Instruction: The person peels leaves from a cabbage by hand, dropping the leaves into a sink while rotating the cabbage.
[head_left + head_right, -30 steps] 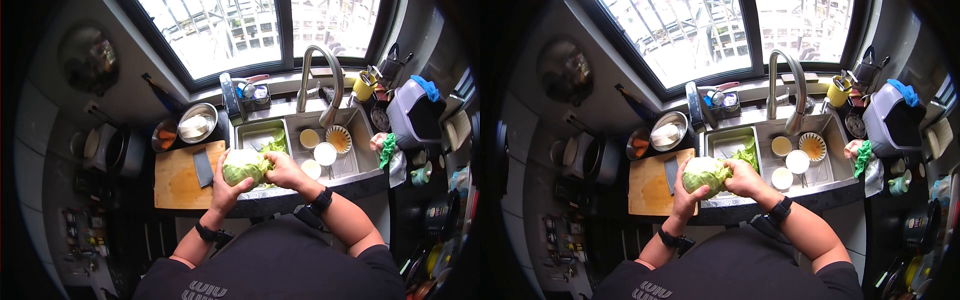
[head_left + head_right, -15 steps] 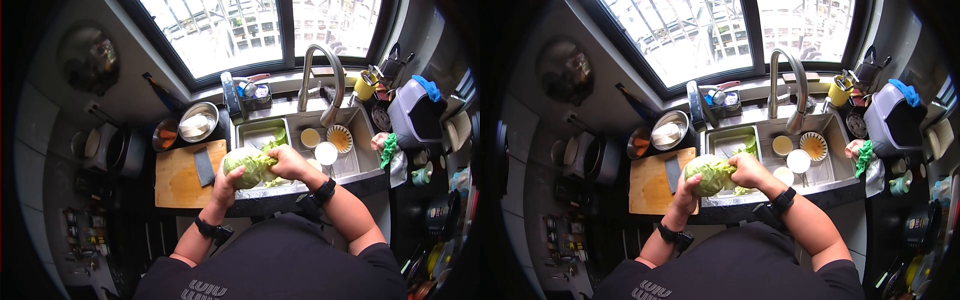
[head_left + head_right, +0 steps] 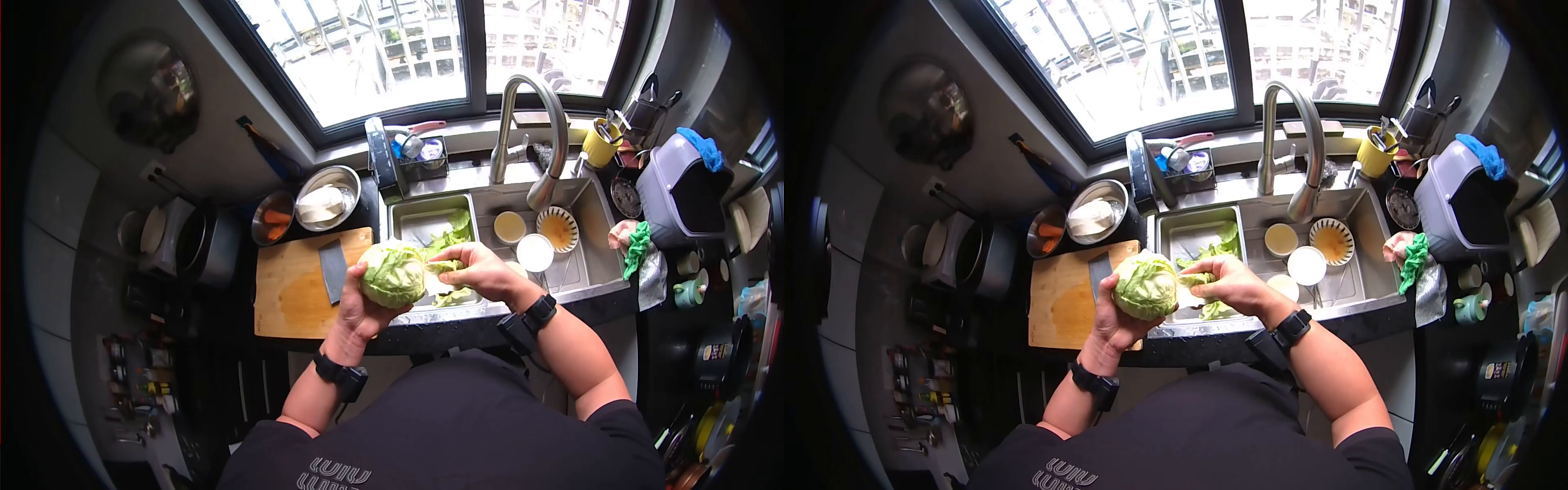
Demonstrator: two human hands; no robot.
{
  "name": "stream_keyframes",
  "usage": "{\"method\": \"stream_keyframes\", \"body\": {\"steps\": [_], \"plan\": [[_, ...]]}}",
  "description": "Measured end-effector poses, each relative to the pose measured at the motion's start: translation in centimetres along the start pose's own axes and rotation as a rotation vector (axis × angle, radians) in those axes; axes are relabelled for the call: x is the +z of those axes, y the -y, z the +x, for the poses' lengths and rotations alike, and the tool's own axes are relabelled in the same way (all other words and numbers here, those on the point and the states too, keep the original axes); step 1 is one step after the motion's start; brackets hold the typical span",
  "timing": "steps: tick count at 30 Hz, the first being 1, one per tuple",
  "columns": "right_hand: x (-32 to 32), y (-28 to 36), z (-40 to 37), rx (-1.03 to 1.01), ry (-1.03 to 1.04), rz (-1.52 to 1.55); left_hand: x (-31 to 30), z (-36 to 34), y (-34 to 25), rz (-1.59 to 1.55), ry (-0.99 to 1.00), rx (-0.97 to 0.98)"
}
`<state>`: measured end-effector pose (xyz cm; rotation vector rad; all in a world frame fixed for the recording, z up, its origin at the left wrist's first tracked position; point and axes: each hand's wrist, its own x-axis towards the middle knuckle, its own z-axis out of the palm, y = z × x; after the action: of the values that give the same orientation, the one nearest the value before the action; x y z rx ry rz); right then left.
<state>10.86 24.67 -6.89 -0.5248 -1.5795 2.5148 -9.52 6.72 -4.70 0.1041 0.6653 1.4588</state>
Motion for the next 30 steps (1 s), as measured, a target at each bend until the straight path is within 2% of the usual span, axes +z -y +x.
{"method": "stream_keyframes", "body": {"steps": [2,4,7,11,13,14,17,19,20,22,23,24,26,28,30], "plan": [[0.1,-1.6,0.4,-0.062,0.01,0.241,0.5,-0.1,0.1,-0.056,0.06,-0.023],[0.3,-2.1,0.2,-0.061,-0.015,0.297,2.2,0.0,0.6,-0.164,-0.051,0.096],[0.7,-2.5,0.3,-0.071,-0.067,0.545,1.7,0.3,0.8,-0.212,-0.022,0.102],[0.7,-3.0,0.6,-0.094,-0.112,0.502,-0.4,0.8,1.1,-0.273,-0.004,0.099],[1.2,-2.0,-0.4,-0.181,-0.286,-0.539,-0.7,1.0,0.5,-0.539,-0.054,0.069],[2.1,-1.3,-1.2,-0.196,-0.39,-0.699,-1.2,1.0,0.1,-0.538,-0.051,0.07],[0.8,-3.1,0.2,-0.152,-0.395,-0.68,-2.4,0.3,-0.9,-0.25,-0.048,0.178],[1.3,-3.3,1.2,-0.295,-0.563,-0.938,-2.4,-0.2,-0.5,-0.129,-0.072,0.213],[1.3,-3.1,1.6,-0.301,-0.563,-0.935,-2.3,-0.3,-0.3,-0.006,-0.092,0.249],[2.0,-0.7,1.3,-0.332,-0.44,-0.912,-0.9,-0.8,-0.1,0.037,-0.07,0.284],[2.7,0.3,1.1,-0.45,-0.406,-0.892,-1.0,-0.9,-0.1,0.09,-0.018,0.252],[3.4,1.4,0.5,-0.445,-0.401,-0.898,-1.0,-1.1,0.1,0.139,0.033,0.224],[4.6,3.5,-0.4,-0.63,-0.226,-0.945,-0.4,-1.6,0.2,0.21,0.036,0.228],[5.0,4.1,-0.7,-0.762,-0.135,-1.025,-0.7,-1.8,0.4,0.343,0.08,0.201],[5.2,4.7,-1.2,-0.773,-0.071,-1.07,-0.9,-1.9,0.3,0.378,0.093,0.195]]}}
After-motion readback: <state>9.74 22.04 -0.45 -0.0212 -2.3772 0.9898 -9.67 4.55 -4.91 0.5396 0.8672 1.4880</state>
